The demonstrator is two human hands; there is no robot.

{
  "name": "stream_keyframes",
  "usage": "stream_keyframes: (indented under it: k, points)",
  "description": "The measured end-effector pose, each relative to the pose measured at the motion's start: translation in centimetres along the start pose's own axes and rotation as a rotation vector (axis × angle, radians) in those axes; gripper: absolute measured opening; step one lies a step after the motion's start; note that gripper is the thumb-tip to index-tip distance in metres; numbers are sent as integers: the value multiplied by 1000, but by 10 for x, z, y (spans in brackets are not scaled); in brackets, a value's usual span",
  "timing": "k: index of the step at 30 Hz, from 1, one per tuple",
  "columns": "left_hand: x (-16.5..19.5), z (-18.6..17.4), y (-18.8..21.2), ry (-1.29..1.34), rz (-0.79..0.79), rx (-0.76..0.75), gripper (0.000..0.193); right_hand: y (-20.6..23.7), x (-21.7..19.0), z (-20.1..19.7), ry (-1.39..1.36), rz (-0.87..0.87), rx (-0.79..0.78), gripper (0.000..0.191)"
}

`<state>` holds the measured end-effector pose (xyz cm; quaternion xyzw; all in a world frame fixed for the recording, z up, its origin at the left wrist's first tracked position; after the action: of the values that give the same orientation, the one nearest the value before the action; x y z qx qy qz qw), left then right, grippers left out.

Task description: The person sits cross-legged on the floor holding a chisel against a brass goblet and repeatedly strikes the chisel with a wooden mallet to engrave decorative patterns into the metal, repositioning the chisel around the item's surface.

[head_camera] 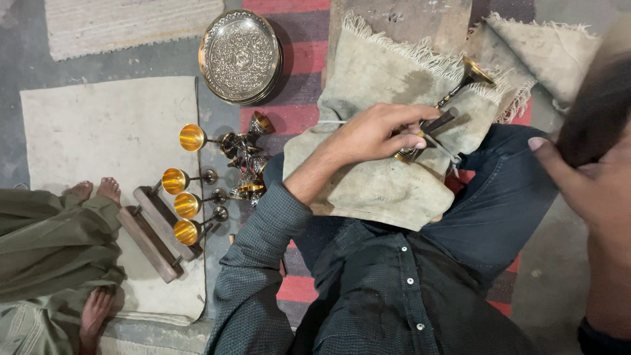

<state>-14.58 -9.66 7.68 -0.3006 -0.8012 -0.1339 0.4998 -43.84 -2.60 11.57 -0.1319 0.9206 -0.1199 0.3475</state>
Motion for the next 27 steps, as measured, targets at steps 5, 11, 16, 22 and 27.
stream_keyframes:
  k: [5, 11, 16, 22, 27]
  points:
    - [1, 0, 0, 17, 25, 0, 51, 7, 10, 4, 108, -53, -46, 37]
    - [0, -1, -1, 6, 4, -12, 53, 4, -6, 0, 259, -210, -84, 37]
    - [1, -2, -1, 14, 20, -20, 52, 5, -2, 1, 225, -124, -91, 29]
    - [1, -3, -3, 20, 35, -16, 52, -1, -19, -2, 303, -153, -134, 40]
    - [0, -3, -4, 26, 34, -35, 52, -1, -12, -3, -12, 13, 51, 39]
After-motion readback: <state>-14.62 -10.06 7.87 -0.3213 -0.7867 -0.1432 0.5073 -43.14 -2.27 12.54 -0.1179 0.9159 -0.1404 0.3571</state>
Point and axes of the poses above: each hand's wrist, its own y-axis away from the middle knuckle, its own z-axis out of the palm, x = y × z, the point moved 6 cm from there along -y, towards the middle knuckle, and after that the axes turned 14 degrees about -z, right-handed, at the moved point
